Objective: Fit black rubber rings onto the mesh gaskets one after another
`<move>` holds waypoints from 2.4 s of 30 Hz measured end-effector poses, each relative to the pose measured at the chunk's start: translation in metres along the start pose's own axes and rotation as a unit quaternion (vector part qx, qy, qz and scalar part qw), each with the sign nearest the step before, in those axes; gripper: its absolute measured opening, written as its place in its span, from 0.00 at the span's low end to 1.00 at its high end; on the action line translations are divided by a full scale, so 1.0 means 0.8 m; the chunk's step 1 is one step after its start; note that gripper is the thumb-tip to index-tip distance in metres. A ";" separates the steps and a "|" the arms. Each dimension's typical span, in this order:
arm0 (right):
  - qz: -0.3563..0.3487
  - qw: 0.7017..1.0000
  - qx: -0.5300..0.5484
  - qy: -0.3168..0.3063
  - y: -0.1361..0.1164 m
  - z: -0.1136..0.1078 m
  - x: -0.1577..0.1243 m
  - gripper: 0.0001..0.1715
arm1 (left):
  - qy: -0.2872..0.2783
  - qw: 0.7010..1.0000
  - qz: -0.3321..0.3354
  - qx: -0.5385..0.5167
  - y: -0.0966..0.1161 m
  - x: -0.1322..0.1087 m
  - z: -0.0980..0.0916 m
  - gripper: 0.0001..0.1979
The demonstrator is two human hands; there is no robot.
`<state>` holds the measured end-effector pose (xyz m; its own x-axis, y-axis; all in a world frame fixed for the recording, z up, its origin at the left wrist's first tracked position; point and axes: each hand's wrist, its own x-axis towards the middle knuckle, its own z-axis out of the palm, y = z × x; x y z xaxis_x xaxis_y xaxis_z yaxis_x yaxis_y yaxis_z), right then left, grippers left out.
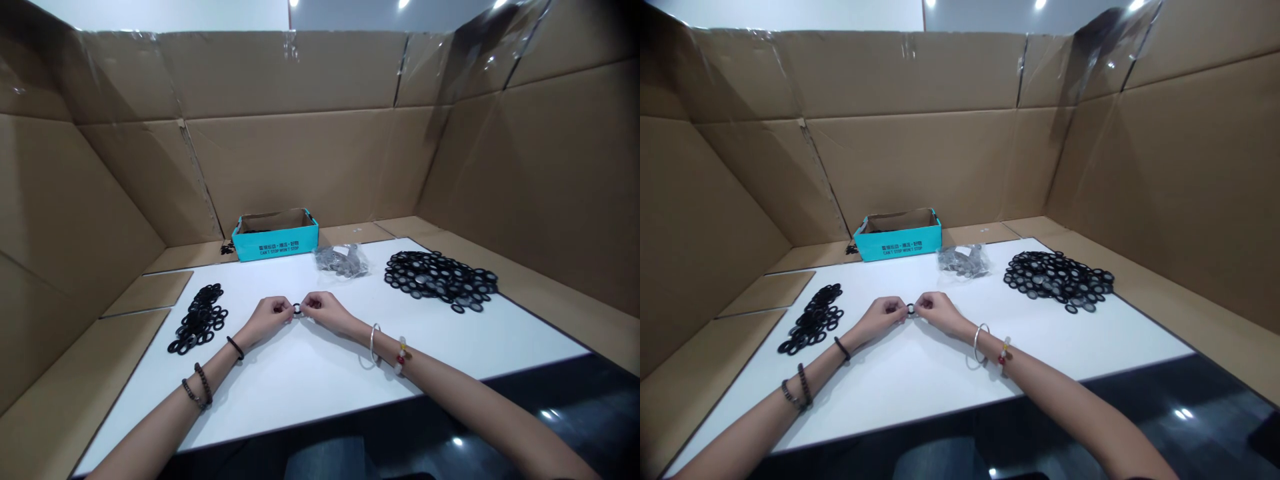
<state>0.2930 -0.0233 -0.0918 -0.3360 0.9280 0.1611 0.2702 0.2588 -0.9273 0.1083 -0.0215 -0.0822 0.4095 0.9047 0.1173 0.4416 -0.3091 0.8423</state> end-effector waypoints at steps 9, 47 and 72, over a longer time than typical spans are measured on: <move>0.004 1.000 0.001 0.001 0.000 0.001 -0.001 0.12 | 0.002 1.000 -0.009 -0.007 0.005 0.000 0.000 0.10; 0.005 1.000 -0.008 -0.005 -0.003 0.001 -0.001 0.20 | -0.010 1.000 -0.011 -0.026 0.009 -0.004 -0.001 0.09; 0.003 1.000 0.005 -0.008 -0.001 0.001 -0.001 0.16 | -0.017 0.999 0.000 -0.043 0.005 -0.002 -0.001 0.11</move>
<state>0.2927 -0.0244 -0.0916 -0.3483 0.9252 0.1509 0.2632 0.2510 -0.9315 0.1089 -0.0238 -0.0787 0.4379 0.8933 0.1011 0.3709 -0.2820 0.8848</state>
